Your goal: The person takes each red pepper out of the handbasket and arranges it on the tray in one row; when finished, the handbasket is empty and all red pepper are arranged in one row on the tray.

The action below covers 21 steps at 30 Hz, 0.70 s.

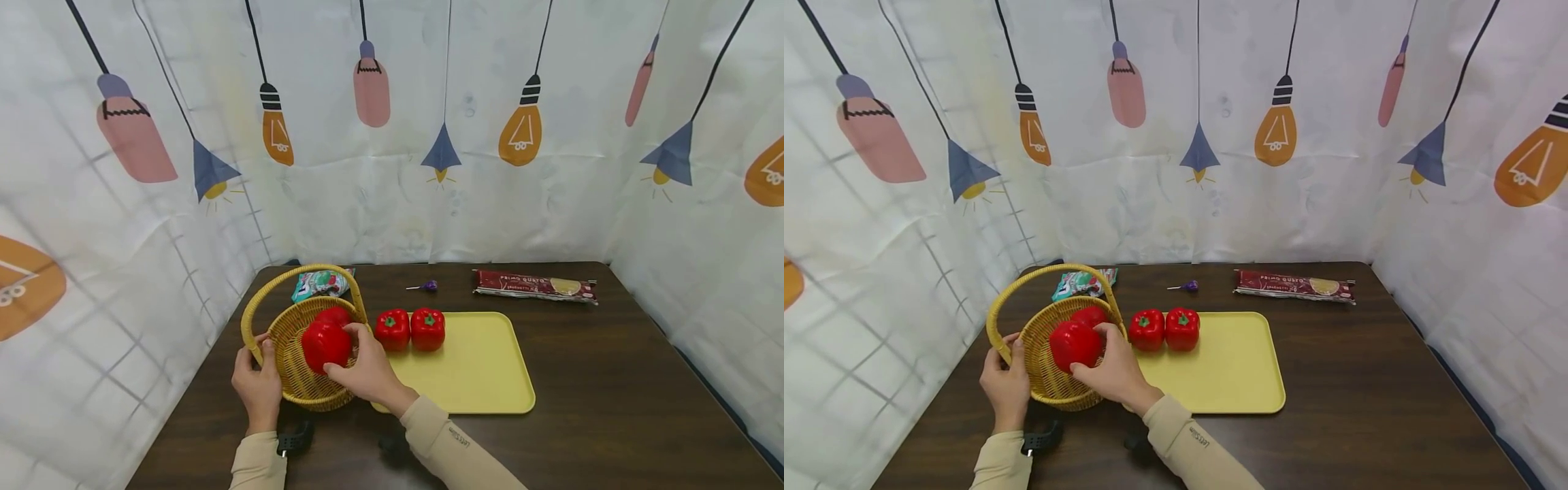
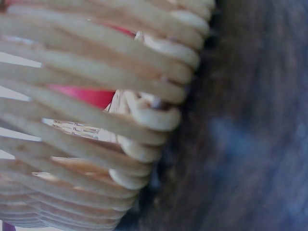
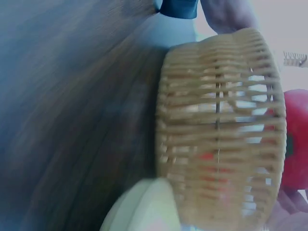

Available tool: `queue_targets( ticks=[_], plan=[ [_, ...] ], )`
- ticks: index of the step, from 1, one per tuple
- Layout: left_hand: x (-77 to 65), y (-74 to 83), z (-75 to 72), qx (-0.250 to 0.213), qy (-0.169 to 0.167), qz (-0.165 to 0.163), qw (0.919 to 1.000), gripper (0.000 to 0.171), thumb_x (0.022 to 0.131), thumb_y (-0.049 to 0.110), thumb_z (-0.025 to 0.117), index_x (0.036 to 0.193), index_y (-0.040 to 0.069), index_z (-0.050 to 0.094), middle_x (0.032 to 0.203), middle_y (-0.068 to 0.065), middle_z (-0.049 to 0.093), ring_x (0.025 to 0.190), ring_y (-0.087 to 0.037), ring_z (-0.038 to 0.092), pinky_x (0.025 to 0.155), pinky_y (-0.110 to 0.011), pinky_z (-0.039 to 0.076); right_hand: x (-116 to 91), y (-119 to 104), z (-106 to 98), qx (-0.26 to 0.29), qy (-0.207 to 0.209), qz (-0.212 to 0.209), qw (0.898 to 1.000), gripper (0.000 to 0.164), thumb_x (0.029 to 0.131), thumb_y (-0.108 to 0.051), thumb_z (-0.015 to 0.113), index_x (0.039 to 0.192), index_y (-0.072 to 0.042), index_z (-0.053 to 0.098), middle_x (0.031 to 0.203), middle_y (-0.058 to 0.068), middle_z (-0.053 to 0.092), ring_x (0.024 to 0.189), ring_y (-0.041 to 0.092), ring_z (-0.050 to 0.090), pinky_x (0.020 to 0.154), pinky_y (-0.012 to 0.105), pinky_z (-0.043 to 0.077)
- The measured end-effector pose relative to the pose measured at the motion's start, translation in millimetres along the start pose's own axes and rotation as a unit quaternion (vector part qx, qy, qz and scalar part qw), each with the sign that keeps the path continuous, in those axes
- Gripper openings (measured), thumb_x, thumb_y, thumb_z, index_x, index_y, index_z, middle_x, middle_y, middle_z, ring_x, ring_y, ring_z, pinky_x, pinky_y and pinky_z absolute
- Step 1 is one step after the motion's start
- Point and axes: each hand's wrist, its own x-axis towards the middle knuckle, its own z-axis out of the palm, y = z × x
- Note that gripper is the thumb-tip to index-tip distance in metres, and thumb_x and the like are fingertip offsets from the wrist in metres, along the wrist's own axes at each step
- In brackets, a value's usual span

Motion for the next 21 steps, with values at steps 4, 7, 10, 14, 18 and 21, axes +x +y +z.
queue_targets(
  ticks=[4, 7, 10, 14, 18, 21],
  plan=[
    [-0.8, 0.0, -0.7, 0.0, -0.004, -0.003, 1.0, 0.021, 0.096, 0.008, 0.061, 0.108, -0.008, 0.068, 0.095, -0.017, 0.062, 0.085, -0.001, 0.054, 0.074, -0.016, 0.037, -6.5, 5.0, -14.2, 0.009, 0.001, -0.024, 1.0, 0.065, 0.081, -0.032, 0.073, 0.136, -0.021, 0.043, 0.124, -0.005, 0.055, 0.1, 0.014, 0.054, 0.08, 0.03, 0.051],
    [-0.8, 0.3, -1.0, 0.0, -0.005, -0.004, 1.0, 0.021, 0.096, 0.007, 0.061, 0.108, -0.008, 0.068, 0.095, -0.013, 0.061, 0.084, -0.001, 0.053, 0.073, -0.016, 0.037, -8.8, 8.5, -23.8, 0.032, 0.002, -0.037, 0.999, 0.064, 0.082, -0.028, 0.073, 0.138, -0.022, 0.042, 0.126, -0.005, 0.054, 0.104, 0.016, 0.054, 0.081, 0.031, 0.051],
    [-0.2, -0.2, -0.9, -0.002, -0.005, -0.005, 1.0, 0.02, 0.096, 0.005, 0.06, 0.108, -0.008, 0.068, 0.094, -0.009, 0.061, 0.083, 0.0, 0.052, 0.072, -0.016, 0.037, -9.8, 10.7, -31.9, 0.063, -0.001, -0.054, 0.997, 0.063, 0.083, -0.025, 0.072, 0.139, -0.022, 0.042, 0.13, -0.003, 0.051, 0.11, 0.019, 0.055, 0.085, 0.032, 0.052],
    [-0.3, 0.7, -0.7, -0.001, -0.006, -0.009, 0.9999, 0.02, 0.096, 0.006, 0.06, 0.108, -0.008, 0.068, 0.094, -0.008, 0.061, 0.084, 0.001, 0.052, 0.072, -0.016, 0.037, -10.4, 11.9, -42.3, 0.106, -0.006, -0.072, 0.992, 0.061, 0.086, -0.021, 0.071, 0.14, -0.019, 0.042, 0.133, 0.001, 0.049, 0.114, 0.023, 0.054, 0.086, 0.033, 0.053],
    [-0.6, 2.1, -0.4, 0.002, -0.007, -0.008, 0.9999, 0.023, 0.097, 0.011, 0.059, 0.108, -0.007, 0.068, 0.094, -0.011, 0.061, 0.085, 0.0, 0.053, 0.073, -0.015, 0.037, -10.6, 11.3, -54.0, 0.134, -0.011, -0.069, 0.989, 0.064, 0.085, -0.016, 0.072, 0.141, -0.016, 0.041, 0.135, 0.004, 0.047, 0.115, 0.025, 0.053, 0.086, 0.036, 0.054],
    [-0.6, 2.1, 0.1, 0.003, -0.008, -0.007, 0.9999, 0.024, 0.098, 0.014, 0.059, 0.108, -0.007, 0.068, 0.095, -0.012, 0.061, 0.085, 0.0, 0.053, 0.073, -0.015, 0.037, -9.0, 11.3, -63.2, 0.142, -0.016, -0.058, 0.988, 0.067, 0.084, -0.012, 0.072, 0.142, -0.015, 0.039, 0.137, 0.006, 0.046, 0.115, 0.025, 0.053, 0.085, 0.036, 0.054]
  ],
)
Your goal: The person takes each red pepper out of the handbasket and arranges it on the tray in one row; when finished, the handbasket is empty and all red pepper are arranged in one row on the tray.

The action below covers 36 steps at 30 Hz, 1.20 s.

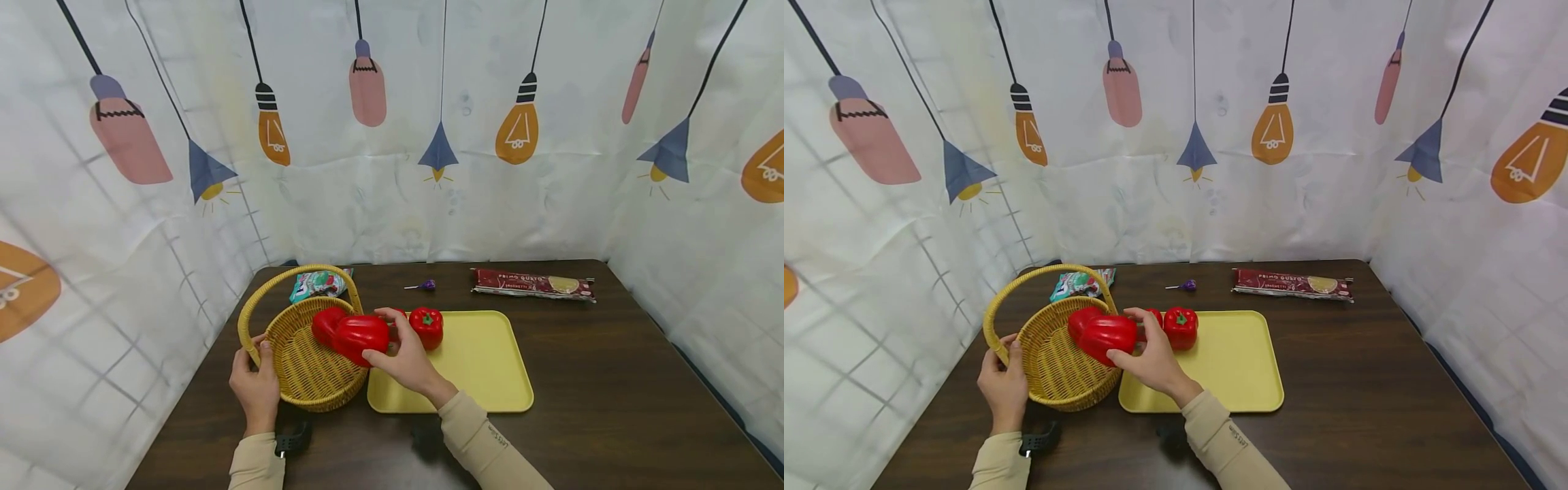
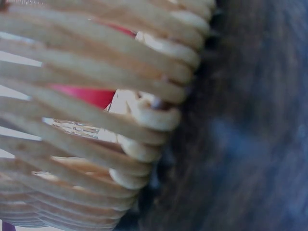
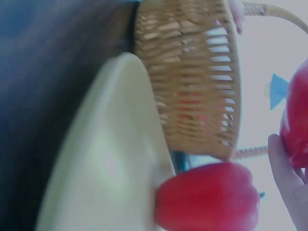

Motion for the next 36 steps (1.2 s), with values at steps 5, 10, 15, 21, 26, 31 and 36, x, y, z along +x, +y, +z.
queue_targets(
  ticks=[5, 10, 15, 21, 26, 31, 36],
  plan=[
    [0.0, -0.5, -0.1, 0.002, 0.0, 0.0, 1.0, 0.024, 0.098, 0.013, 0.059, 0.108, -0.007, 0.068, 0.095, -0.014, 0.061, 0.085, 0.001, 0.053, 0.073, -0.015, 0.038, 3.1, -2.4, -14.4, -0.002, 0.002, 0.007, 1.0, 0.066, 0.086, -0.006, 0.069, 0.143, -0.005, 0.035, 0.138, 0.014, 0.044, 0.114, 0.026, 0.051, 0.085, 0.033, 0.054],
    [0.2, -1.4, -0.2, 0.003, 0.0, 0.003, 1.0, 0.025, 0.098, 0.013, 0.059, 0.108, -0.008, 0.068, 0.095, -0.016, 0.061, 0.085, 0.002, 0.052, 0.073, -0.015, 0.037, 4.3, -4.9, -28.2, 0.009, 0.02, -0.012, 1.0, 0.06, 0.088, -0.008, 0.069, 0.14, -0.003, 0.037, 0.133, 0.015, 0.048, 0.108, 0.026, 0.056, 0.085, 0.032, 0.054],
    [0.5, -2.4, -0.1, 0.005, 0.001, 0.003, 1.0, 0.026, 0.097, 0.013, 0.06, 0.109, -0.009, 0.067, 0.095, -0.018, 0.061, 0.085, 0.001, 0.052, 0.073, -0.015, 0.037, 4.5, -9.5, -41.6, 0.025, 0.048, -0.039, 0.998, 0.057, 0.087, -0.009, 0.07, 0.137, -0.005, 0.041, 0.129, 0.017, 0.051, 0.097, 0.027, 0.061, 0.079, 0.031, 0.056],
    [0.3, -2.4, -0.7, 0.001, -0.002, -0.003, 1.0, 0.026, 0.098, 0.013, 0.059, 0.11, -0.009, 0.067, 0.096, -0.02, 0.061, 0.085, 0.0, 0.052, 0.074, -0.016, 0.037, 4.7, -15.5, -62.4, 0.001, 0.09, -0.058, 0.994, 0.057, 0.09, -0.004, 0.067, 0.14, -0.005, 0.042, 0.13, 0.019, 0.053, 0.104, 0.026, 0.058, 0.085, 0.03, 0.054],
    [0.2, -2.1, -1.2, 0.003, -0.004, -0.008, 1.0, 0.026, 0.098, 0.014, 0.059, 0.11, -0.008, 0.067, 0.097, -0.02, 0.062, 0.085, 0.0, 0.052, 0.073, -0.016, 0.037, 3.1, -18.4, -82.6, -0.023, 0.118, -0.058, 0.991, 0.054, 0.09, -0.008, 0.066, 0.14, -0.009, 0.046, 0.125, 0.015, 0.053, 0.102, 0.026, 0.054, 0.081, 0.031, 0.055],
    [0.2, -2.5, -1.2, 0.003, -0.004, -0.01, 0.9999, 0.026, 0.098, 0.014, 0.059, 0.111, -0.008, 0.067, 0.098, -0.02, 0.062, 0.086, 0.0, 0.053, 0.074, -0.015, 0.037, 1.4, -15.0, -102.6, -0.024, 0.131, -0.055, 0.989, 0.055, 0.089, -0.011, 0.069, 0.139, -0.01, 0.047, 0.122, 0.014, 0.052, 0.099, 0.028, 0.054, 0.077, 0.032, 0.056],
    [0.3, -3.5, -0.9, 0.0, -0.005, -0.01, 0.9999, 0.026, 0.098, 0.013, 0.058, 0.111, -0.008, 0.067, 0.099, -0.021, 0.062, 0.087, 0.0, 0.053, 0.074, -0.015, 0.037, -1.7, -8.7, -122.8, -0.028, 0.152, -0.041, 0.987, 0.058, 0.09, -0.01, 0.069, 0.142, -0.008, 0.043, 0.128, 0.012, 0.05, 0.104, 0.024, 0.053, 0.083, 0.027, 0.053]
  ],
)
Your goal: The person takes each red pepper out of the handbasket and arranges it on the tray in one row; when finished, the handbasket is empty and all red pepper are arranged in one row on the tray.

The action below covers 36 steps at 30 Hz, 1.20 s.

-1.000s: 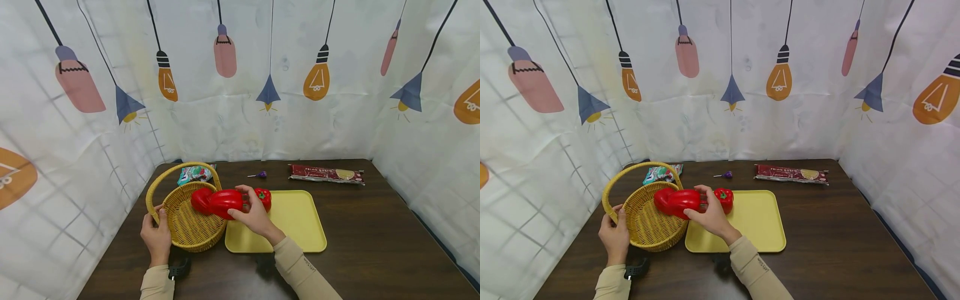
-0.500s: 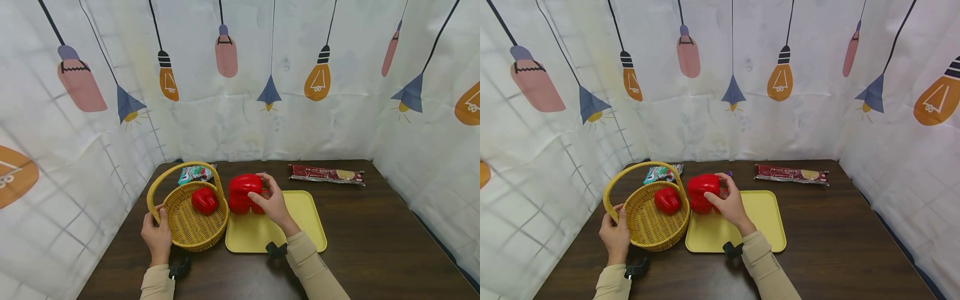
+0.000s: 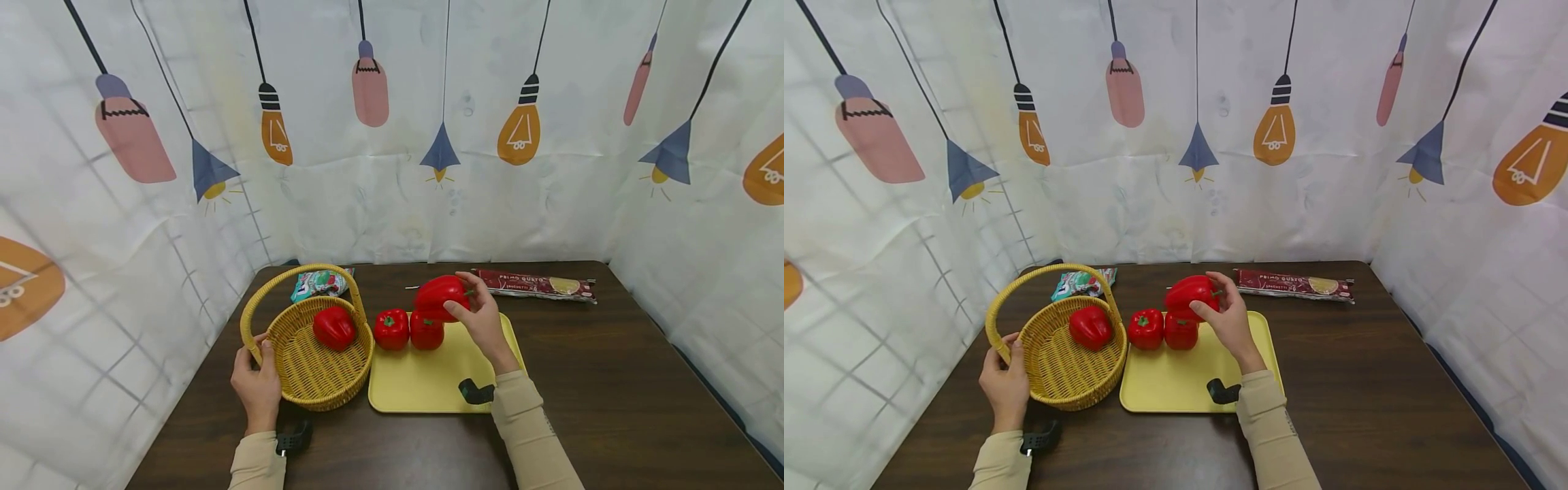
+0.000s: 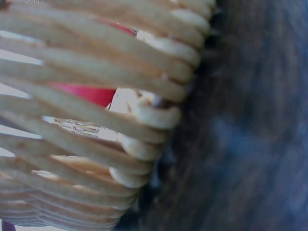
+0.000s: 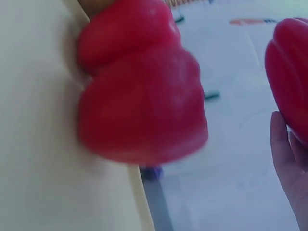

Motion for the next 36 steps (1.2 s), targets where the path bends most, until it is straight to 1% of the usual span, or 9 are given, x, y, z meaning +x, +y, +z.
queue_targets(
  ticks=[3, 9, 15, 17, 23, 26, 30, 36],
  plan=[
    [0.0, 0.0, -0.1, 0.001, -0.001, -0.001, 1.0, 0.026, 0.098, 0.013, 0.058, 0.11, -0.008, 0.067, 0.099, -0.022, 0.062, 0.087, -0.001, 0.053, 0.074, -0.015, 0.037, 0.1, 1.6, -11.4, -0.003, 0.009, 0.01, 1.0, 0.058, 0.09, -0.011, 0.07, 0.141, -0.007, 0.043, 0.129, 0.012, 0.05, 0.106, 0.023, 0.052, 0.084, 0.025, 0.053],
    [0.3, 0.7, -0.2, 0.005, 0.0, -0.002, 1.0, 0.026, 0.098, 0.014, 0.059, 0.11, -0.008, 0.067, 0.099, -0.02, 0.062, 0.086, -0.001, 0.053, 0.074, -0.015, 0.037, 0.8, 7.1, -31.2, -0.01, 0.023, 0.037, 0.999, 0.059, 0.089, -0.016, 0.072, 0.14, -0.008, 0.043, 0.131, 0.012, 0.05, 0.113, 0.026, 0.05, 0.085, 0.025, 0.052],
    [0.4, 0.2, 0.1, 0.006, 0.004, 0.0, 1.0, 0.025, 0.098, 0.014, 0.059, 0.11, -0.007, 0.067, 0.099, -0.02, 0.062, 0.087, -0.001, 0.053, 0.075, -0.015, 0.036, -0.3, 13.5, -44.2, -0.043, 0.024, 0.071, 0.996, 0.06, 0.087, -0.02, 0.074, 0.138, -0.011, 0.044, 0.135, 0.011, 0.048, 0.119, 0.028, 0.046, 0.086, 0.026, 0.052],
    [0.2, 0.6, 0.0, 0.006, 0.004, 0.0, 1.0, 0.025, 0.098, 0.013, 0.059, 0.11, -0.007, 0.067, 0.099, -0.02, 0.062, 0.087, -0.001, 0.053, 0.075, -0.015, 0.036, -1.0, 15.9, -47.3, -0.06, 0.019, 0.082, 0.995, 0.062, 0.086, -0.02, 0.076, 0.138, -0.012, 0.044, 0.136, 0.011, 0.048, 0.121, 0.029, 0.045, 0.086, 0.029, 0.052],
    [0.3, 1.8, -0.3, 0.002, 0.002, -0.003, 1.0, 0.024, 0.097, 0.011, 0.059, 0.11, -0.008, 0.067, 0.099, -0.021, 0.062, 0.088, -0.001, 0.053, 0.075, -0.015, 0.037, -2.7, 21.1, -51.8, -0.095, -0.004, 0.107, 0.99, 0.068, 0.083, -0.024, 0.079, 0.139, -0.013, 0.043, 0.139, 0.013, 0.045, 0.124, 0.035, 0.043, 0.09, 0.047, 0.051],
    [0.6, 1.2, -0.1, 0.003, 0.001, -0.004, 1.0, 0.023, 0.097, 0.01, 0.059, 0.11, -0.008, 0.067, 0.099, -0.02, 0.062, 0.088, -0.001, 0.053, 0.075, -0.014, 0.037, -3.0, 24.6, -53.3, -0.106, -0.014, 0.125, 0.986, 0.07, 0.081, -0.027, 0.081, 0.14, -0.016, 0.043, 0.139, 0.014, 0.044, 0.123, 0.037, 0.044, 0.09, 0.05, 0.051],
    [1.2, -5.3, 0.8, 0.009, 0.005, -0.004, 0.9999, 0.024, 0.097, 0.011, 0.059, 0.11, -0.008, 0.067, 0.099, -0.019, 0.062, 0.088, -0.001, 0.053, 0.075, -0.014, 0.037, -2.6, 31.3, -55.7, -0.113, -0.03, 0.138, 0.984, 0.074, 0.081, -0.027, 0.081, 0.144, -0.018, 0.042, 0.14, 0.015, 0.045, 0.123, 0.038, 0.045, 0.091, 0.05, 0.05],
    [3.7, -31.7, 2.8, 0.015, 0.006, -0.004, 0.9999, 0.023, 0.097, 0.014, 0.061, 0.112, -0.001, 0.069, 0.099, -0.013, 0.063, 0.088, 0.001, 0.053, 0.075, -0.015, 0.037, -3.2, 44.0, -57.9, -0.121, -0.058, 0.142, 0.981, 0.075, 0.082, -0.026, 0.08, 0.146, -0.022, 0.041, 0.143, 0.014, 0.043, 0.124, 0.039, 0.045, 0.093, 0.051, 0.048]
  ],
)
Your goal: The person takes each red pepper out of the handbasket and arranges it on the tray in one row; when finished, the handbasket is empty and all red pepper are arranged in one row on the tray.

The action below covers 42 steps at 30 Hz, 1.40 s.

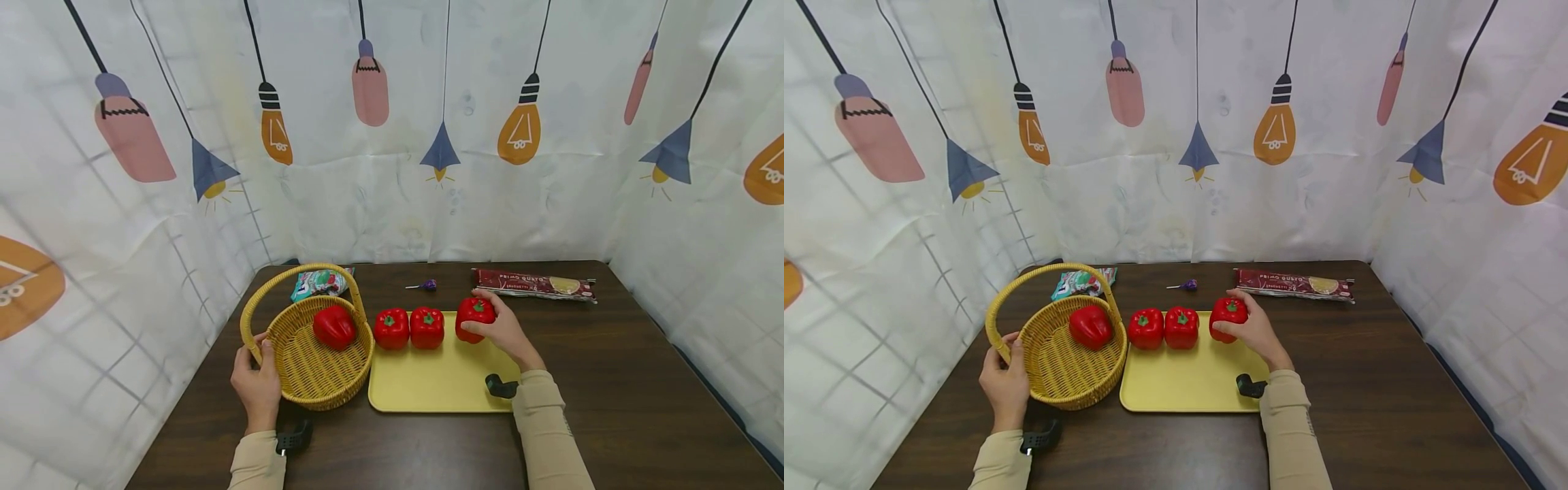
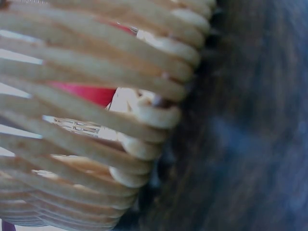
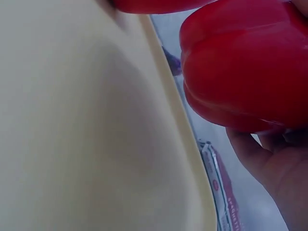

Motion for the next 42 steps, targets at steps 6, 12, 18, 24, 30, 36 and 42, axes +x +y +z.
queue_targets(
  ticks=[6, 12, 18, 24, 30, 36, 42],
  plan=[
    [0.3, -6.0, -0.7, 0.0, -0.002, -0.004, 1.0, 0.024, 0.097, 0.019, 0.061, 0.112, 0.002, 0.07, 0.098, -0.01, 0.064, 0.088, -0.001, 0.054, 0.074, -0.016, 0.038, 1.0, 5.0, 3.4, -0.016, -0.01, 0.012, 1.0, 0.077, 0.079, -0.029, 0.083, 0.144, -0.022, 0.042, 0.141, 0.014, 0.045, 0.122, 0.04, 0.046, 0.091, 0.05, 0.05],
    [0.8, -6.0, -0.5, 0.001, -0.002, -0.008, 1.0, 0.024, 0.097, 0.019, 0.062, 0.112, 0.002, 0.07, 0.097, -0.005, 0.063, 0.087, -0.001, 0.054, 0.074, -0.016, 0.038, 1.2, 5.6, 7.4, -0.031, -0.027, 0.016, 0.999, 0.077, 0.078, -0.026, 0.083, 0.143, -0.018, 0.043, 0.138, 0.016, 0.047, 0.12, 0.04, 0.049, 0.091, 0.049, 0.05],
    [-0.5, 4.5, -0.6, 0.004, -0.004, -0.008, 1.0, 0.021, 0.097, 0.009, 0.06, 0.112, -0.001, 0.069, 0.097, -0.009, 0.061, 0.082, 0.0, 0.051, 0.068, -0.016, 0.037, 0.5, 4.4, 10.8, -0.03, -0.043, 0.017, 0.998, 0.079, 0.078, -0.022, 0.083, 0.144, -0.015, 0.039, 0.136, 0.019, 0.048, 0.118, 0.039, 0.05, 0.092, 0.049, 0.049],
    [-3.3, 28.8, -3.6, -0.001, -0.006, -0.005, 1.0, 0.021, 0.097, 0.006, 0.059, 0.11, -0.008, 0.067, 0.096, -0.014, 0.06, 0.081, 0.0, 0.051, 0.069, -0.015, 0.036, -1.3, 8.0, 7.4, -0.029, -0.056, 0.022, 0.998, 0.086, 0.08, -0.019, 0.081, 0.149, -0.013, 0.03, 0.141, 0.021, 0.042, 0.123, 0.041, 0.046, 0.095, 0.052, 0.047],
    [-0.7, 4.4, -1.5, 0.004, -0.002, -0.004, 1.0, 0.022, 0.097, 0.011, 0.06, 0.112, -0.002, 0.069, 0.095, -0.002, 0.061, 0.083, 0.0, 0.052, 0.07, -0.016, 0.037, -3.6, 8.9, -0.6, -0.042, -0.081, 0.034, 0.995, 0.086, 0.079, -0.027, 0.082, 0.149, -0.017, 0.032, 0.139, 0.019, 0.045, 0.122, 0.037, 0.048, 0.096, 0.051, 0.047],
    [0.4, -2.2, -0.5, 0.004, -0.003, -0.004, 1.0, 0.02, 0.096, 0.011, 0.061, 0.112, 0.0, 0.07, 0.096, 0.001, 0.061, 0.084, 0.0, 0.053, 0.07, -0.015, 0.038, -6.7, 4.6, -9.1, -0.06, -0.095, 0.01, 0.994, 0.087, 0.08, -0.025, 0.082, 0.15, -0.014, 0.032, 0.142, 0.017, 0.042, 0.129, 0.039, 0.041, 0.1, 0.054, 0.043],
    [-3.0, 26.2, -3.2, -0.012, -0.002, 0.012, 0.9999, 0.02, 0.095, 0.003, 0.059, 0.109, -0.009, 0.067, 0.094, -0.009, 0.061, 0.082, 0.002, 0.052, 0.068, -0.014, 0.037, -9.2, 1.4, -15.8, -0.07, -0.098, -0.024, 0.992, 0.083, 0.08, -0.027, 0.081, 0.148, -0.015, 0.034, 0.144, 0.017, 0.041, 0.131, 0.04, 0.04, 0.103, 0.056, 0.039]
  ],
)
